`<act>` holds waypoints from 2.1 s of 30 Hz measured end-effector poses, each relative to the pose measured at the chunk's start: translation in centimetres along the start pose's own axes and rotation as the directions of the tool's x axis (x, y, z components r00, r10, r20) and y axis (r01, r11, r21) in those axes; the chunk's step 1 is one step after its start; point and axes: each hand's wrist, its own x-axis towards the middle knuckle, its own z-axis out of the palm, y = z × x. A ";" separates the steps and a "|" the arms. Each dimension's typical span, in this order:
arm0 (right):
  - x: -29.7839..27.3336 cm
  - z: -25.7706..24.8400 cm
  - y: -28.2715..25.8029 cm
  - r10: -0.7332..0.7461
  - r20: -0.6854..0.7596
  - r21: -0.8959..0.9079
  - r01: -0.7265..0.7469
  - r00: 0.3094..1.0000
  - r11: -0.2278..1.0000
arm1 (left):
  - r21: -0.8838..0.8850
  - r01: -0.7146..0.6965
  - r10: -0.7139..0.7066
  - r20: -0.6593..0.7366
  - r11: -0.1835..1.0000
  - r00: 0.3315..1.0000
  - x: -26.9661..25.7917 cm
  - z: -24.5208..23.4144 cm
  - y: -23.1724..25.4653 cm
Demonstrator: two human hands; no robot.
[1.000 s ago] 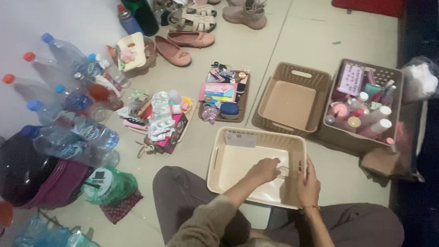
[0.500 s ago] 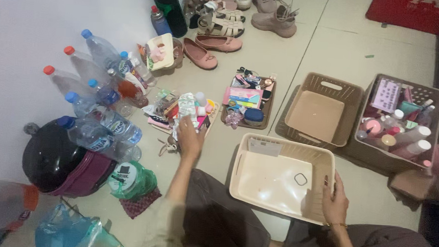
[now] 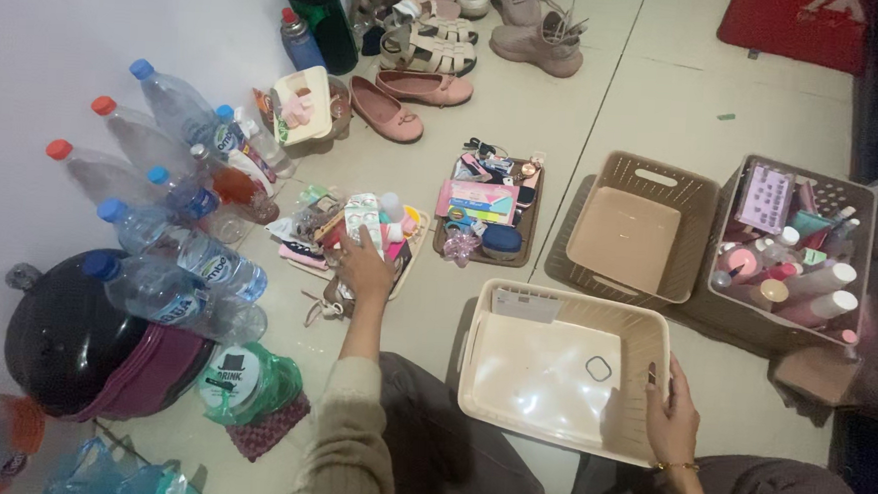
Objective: The person sits on the floor and organizes various small items, including bottles, tubes, and packaged goods, into plastic baskets. They pick up items from the floor and place them into the baskets, arranging them neatly.
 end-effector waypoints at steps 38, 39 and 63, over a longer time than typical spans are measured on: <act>0.6 -1.5 0.8 -0.135 -0.021 -0.016 0.135 0.991 0.991 | -0.207 -0.430 0.467 0.186 0.879 0.864 -15.9 7.8 3.1; 0.6 -1.4 0.6 -0.116 -0.012 -0.005 0.116 0.993 0.993 | -0.185 -0.452 0.483 0.181 0.873 0.857 -15.9 7.4 3.0; 0.3 -1.6 -0.3 -0.015 0.015 0.023 0.015 1.000 1.000 | -0.258 -0.631 0.584 -0.242 0.732 0.775 -10.5 0.9 -0.2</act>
